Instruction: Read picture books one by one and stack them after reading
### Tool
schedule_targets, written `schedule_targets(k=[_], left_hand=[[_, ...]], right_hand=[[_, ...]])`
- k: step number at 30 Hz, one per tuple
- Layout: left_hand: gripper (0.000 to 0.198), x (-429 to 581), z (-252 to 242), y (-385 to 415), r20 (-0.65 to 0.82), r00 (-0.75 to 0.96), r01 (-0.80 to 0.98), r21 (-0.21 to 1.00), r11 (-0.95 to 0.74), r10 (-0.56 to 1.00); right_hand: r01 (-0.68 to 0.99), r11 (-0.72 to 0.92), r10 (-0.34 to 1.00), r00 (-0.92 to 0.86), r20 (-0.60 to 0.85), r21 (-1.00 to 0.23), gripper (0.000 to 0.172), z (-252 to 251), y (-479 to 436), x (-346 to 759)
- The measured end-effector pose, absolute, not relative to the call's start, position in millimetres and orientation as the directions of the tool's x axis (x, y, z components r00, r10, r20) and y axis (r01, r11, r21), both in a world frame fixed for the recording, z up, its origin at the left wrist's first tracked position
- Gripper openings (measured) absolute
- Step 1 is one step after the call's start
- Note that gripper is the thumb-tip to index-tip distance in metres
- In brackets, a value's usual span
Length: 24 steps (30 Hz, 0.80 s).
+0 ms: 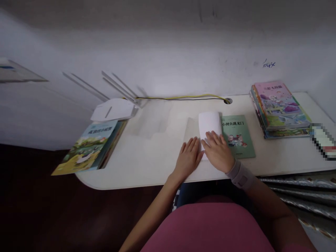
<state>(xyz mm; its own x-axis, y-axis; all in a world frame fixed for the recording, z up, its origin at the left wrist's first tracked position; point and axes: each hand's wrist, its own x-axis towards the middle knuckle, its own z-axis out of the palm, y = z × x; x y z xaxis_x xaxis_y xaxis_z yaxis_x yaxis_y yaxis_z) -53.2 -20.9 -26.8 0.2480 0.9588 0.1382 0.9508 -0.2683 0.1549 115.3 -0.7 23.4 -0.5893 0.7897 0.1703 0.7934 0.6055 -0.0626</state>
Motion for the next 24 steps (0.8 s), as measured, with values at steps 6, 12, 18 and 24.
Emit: schedule_targets(k=[6, 12, 18, 24], left_hand=[[0.054, -52.4, -27.3, -21.5, 0.137, 0.248, 0.954, 0.134, -0.267, 0.959], [0.058, -51.3, -30.7, -21.5, 0.129, 0.235, 0.961, 0.117, -0.25, 0.963], [0.065, -50.4, -34.6, -20.8, 0.124, 0.236, 0.963, 0.104, -0.249, 0.964], [0.066, -50.8, -37.7, -20.5, 0.159, 0.24, 0.956, 0.133, -0.262, 0.958]], right_hand=[[0.864, 0.476, 0.879, -0.463, 0.111, -0.166, 0.055, 45.6, 89.5, 109.3], [0.91, 0.395, 0.919, -0.39, 0.06, -0.128, 0.045, 27.7, 126.9, 101.7], [0.907, 0.41, 0.909, -0.399, 0.118, -0.093, 0.026, 17.6, 118.6, 100.1], [0.902, 0.429, 0.899, -0.42, 0.123, -0.056, 0.026, 15.0, 119.8, 99.4]])
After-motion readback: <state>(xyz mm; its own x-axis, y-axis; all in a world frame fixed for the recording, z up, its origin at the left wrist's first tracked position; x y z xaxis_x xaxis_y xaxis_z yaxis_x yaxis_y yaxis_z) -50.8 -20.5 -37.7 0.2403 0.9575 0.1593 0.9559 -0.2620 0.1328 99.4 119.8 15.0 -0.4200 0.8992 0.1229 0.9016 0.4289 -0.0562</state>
